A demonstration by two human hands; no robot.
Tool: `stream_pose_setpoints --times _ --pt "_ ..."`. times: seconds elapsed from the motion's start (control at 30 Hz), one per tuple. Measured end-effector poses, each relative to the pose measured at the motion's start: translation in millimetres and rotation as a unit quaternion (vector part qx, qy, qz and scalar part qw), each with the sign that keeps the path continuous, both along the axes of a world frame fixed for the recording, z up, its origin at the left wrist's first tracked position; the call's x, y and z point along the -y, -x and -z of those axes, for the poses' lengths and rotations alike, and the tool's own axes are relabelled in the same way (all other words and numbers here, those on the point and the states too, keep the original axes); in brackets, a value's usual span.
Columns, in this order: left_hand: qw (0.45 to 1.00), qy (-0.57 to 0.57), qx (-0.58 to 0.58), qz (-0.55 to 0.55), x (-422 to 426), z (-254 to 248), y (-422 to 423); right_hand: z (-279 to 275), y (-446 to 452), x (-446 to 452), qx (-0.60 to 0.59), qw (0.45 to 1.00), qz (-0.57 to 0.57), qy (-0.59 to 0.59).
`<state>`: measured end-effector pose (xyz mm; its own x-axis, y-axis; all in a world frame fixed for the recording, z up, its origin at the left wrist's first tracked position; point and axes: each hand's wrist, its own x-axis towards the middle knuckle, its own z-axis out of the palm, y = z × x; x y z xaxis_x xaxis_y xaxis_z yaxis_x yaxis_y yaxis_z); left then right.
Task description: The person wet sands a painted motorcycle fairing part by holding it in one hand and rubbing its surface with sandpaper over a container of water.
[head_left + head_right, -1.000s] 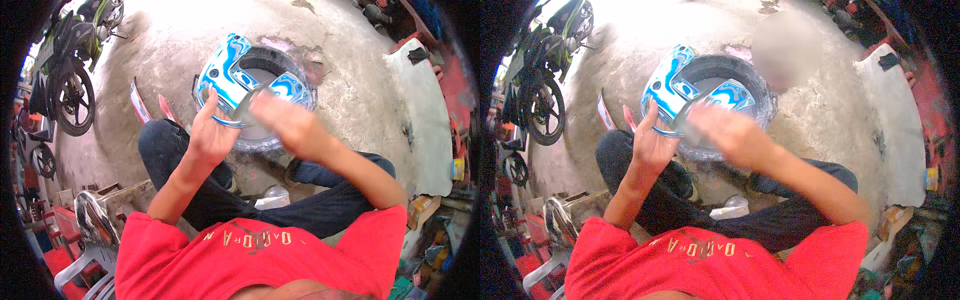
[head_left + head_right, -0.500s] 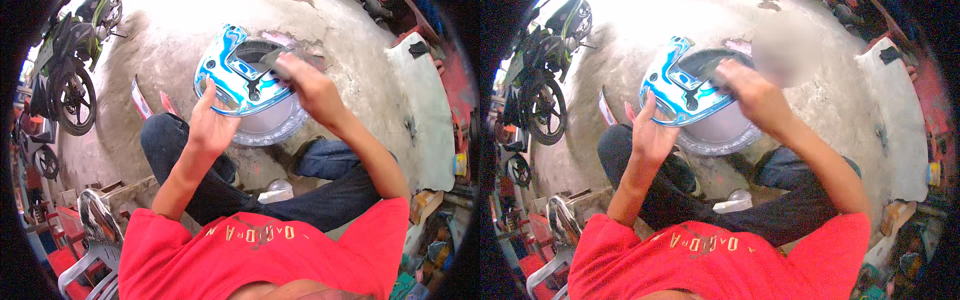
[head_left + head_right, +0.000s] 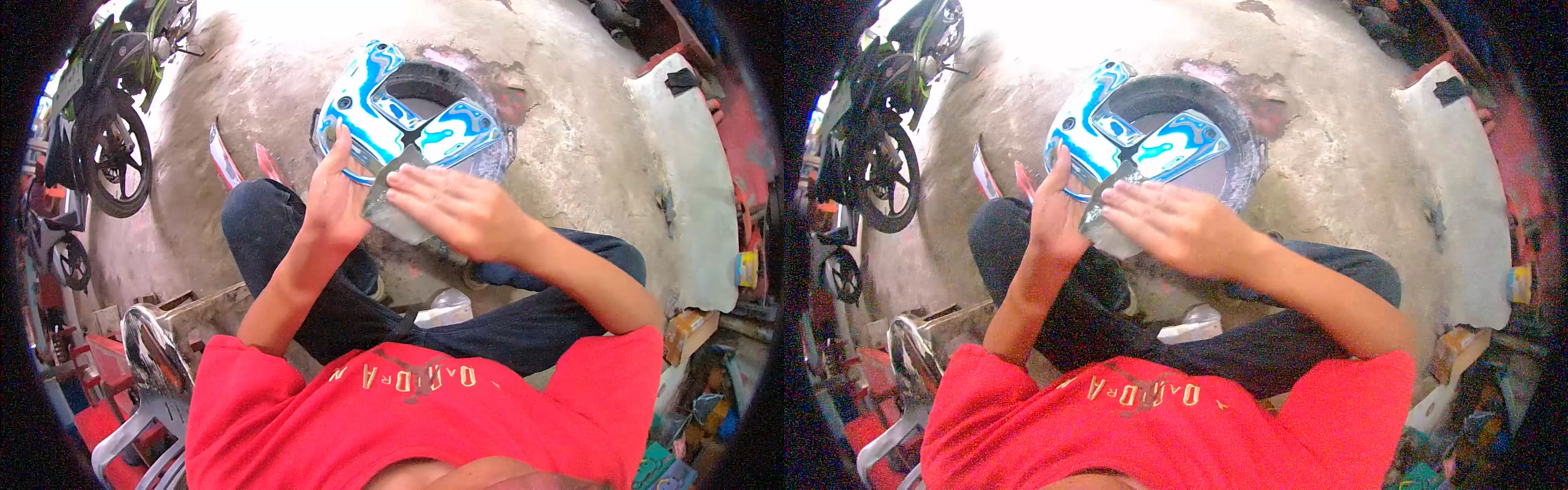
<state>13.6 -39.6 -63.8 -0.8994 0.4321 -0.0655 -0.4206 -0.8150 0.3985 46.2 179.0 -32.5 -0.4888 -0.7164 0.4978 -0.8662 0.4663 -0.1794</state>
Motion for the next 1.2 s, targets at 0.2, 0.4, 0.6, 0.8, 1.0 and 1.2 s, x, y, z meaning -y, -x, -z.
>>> stream_pose_setpoints --times 0.2,0.4,0.6,0.8,1.0,1.2 --pt "0.998 -0.066 0.003 -0.01 -8 -9 -2 8 35 -26 0.026 0.99 0.135 0.042" --pt "0.999 -0.015 0.039 -0.025 -11 -9 -3 7 20 -13 0.006 0.999 0.051 0.012" --pt "0.963 -0.196 -0.042 0.181 -2 8 3 0 -6 9 0.017 0.999 -0.028 0.01" --pt "0.988 -0.127 0.005 0.087 -16 -5 -9 -4 34 -25 0.022 0.993 0.118 0.022" --pt "0.996 0.003 -0.011 0.089 -15 -13 -12 -19 25 -23 0.025 0.991 0.106 0.077" --pt "0.93 0.3 -0.201 0.069 -17 -16 -29 -9 38 -32 0.031 0.984 0.149 0.095"
